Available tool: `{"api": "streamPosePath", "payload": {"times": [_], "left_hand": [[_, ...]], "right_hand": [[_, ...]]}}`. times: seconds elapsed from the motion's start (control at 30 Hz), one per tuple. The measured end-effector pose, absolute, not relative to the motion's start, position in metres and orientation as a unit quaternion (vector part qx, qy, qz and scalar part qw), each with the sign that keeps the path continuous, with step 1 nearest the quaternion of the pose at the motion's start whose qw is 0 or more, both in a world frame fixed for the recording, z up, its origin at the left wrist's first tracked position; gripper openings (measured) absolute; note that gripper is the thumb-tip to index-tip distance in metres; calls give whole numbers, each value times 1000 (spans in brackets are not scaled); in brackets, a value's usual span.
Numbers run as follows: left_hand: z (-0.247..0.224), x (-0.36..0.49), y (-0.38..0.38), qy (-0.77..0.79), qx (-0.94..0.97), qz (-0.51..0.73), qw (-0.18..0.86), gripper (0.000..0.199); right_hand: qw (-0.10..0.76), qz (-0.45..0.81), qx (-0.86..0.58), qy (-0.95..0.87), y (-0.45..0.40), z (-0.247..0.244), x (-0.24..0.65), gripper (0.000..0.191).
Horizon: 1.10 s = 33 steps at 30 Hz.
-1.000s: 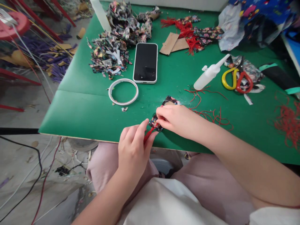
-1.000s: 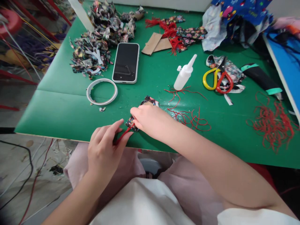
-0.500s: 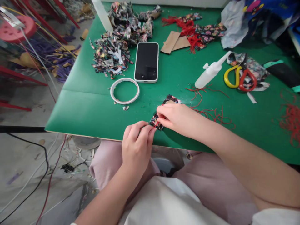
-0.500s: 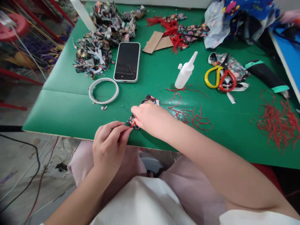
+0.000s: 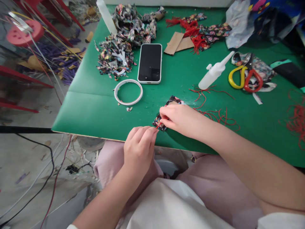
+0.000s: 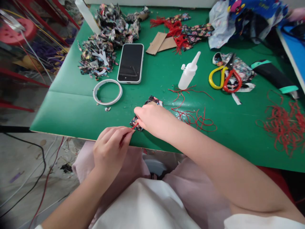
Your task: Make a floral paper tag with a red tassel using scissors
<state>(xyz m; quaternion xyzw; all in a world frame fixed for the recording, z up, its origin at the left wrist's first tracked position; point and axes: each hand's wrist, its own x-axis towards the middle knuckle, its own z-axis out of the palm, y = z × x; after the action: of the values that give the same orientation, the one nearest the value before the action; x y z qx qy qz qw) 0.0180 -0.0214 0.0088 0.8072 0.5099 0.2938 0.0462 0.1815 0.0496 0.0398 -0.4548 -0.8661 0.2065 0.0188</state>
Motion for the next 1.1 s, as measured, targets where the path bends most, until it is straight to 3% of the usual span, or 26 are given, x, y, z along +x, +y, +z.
{"api": "streamPosePath", "payload": {"times": [0.4,1.1], "left_hand": [[5,17,-23,510,817,264,47,29],[10,15,-19,472,852,227,28,26]], "right_hand": [[14,210,-458,-864,50,42,180,13],[32,230,-473,-850,51,42,183,14]]}}
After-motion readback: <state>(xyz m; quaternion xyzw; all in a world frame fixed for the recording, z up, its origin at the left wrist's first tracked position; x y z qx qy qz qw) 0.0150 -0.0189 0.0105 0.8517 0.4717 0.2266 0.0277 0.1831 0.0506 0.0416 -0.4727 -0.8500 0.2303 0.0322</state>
